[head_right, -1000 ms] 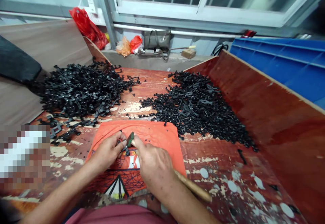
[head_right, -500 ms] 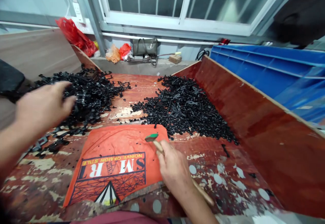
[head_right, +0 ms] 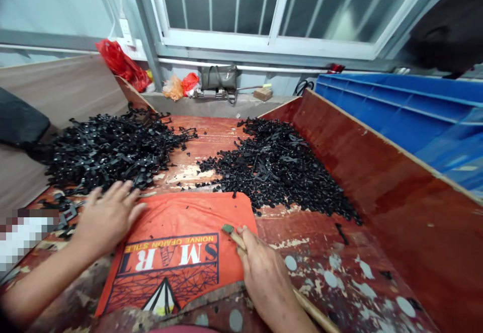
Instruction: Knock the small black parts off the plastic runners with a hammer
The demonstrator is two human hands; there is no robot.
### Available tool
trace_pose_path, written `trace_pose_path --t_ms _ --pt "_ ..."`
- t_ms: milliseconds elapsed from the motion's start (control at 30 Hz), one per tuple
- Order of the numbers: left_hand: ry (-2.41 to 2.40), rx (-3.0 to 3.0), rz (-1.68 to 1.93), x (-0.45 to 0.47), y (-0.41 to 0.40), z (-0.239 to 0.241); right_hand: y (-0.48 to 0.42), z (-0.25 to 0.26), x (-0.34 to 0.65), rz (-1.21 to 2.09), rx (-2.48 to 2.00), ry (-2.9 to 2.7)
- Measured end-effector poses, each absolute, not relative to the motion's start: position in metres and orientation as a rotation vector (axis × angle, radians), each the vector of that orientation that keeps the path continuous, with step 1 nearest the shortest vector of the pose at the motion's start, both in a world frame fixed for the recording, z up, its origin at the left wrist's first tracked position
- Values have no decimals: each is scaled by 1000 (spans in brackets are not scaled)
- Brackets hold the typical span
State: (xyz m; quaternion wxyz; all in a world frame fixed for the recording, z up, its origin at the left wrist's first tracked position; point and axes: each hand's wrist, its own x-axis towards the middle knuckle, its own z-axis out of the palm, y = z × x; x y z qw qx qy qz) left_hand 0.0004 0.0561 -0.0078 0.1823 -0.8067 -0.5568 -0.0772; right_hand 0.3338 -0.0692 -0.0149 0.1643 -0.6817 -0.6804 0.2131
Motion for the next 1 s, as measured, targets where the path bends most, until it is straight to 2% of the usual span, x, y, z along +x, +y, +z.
trace_pose_path --t_ms 67,133,200,333,500,567,700,800,1000 --pt "-1561 -2202 -279 1 56 3 -69 -13 333 647 -1950 -1910" --pt "-1409 -2375 -357 31 44 1 -70 -11 332 677 -1945 -1894" --pt "-1197 -2606 -421 72 29 -12 -71 -9 331 668 -1919 -1907" --pt "-931 -2933 -270 102 25 -44 -75 -6 332 632 -1867 -1957" --pt "-1562 -2429 -133 30 69 -34 -74 -4 334 626 -1850 -2006" --pt "-1628 -2386 -137 18 80 -18 -72 -6 333 624 -1875 -2042" --pt "-1588 -2730 -174 54 99 2 -70 -23 330 638 -1922 -2111" --pt "-1726 -2707 -65 92 132 3 -69 -38 337 589 -1845 -2129" --pt "-1874 -2685 209 119 204 -11 -53 -34 389 615 -1938 -1631"
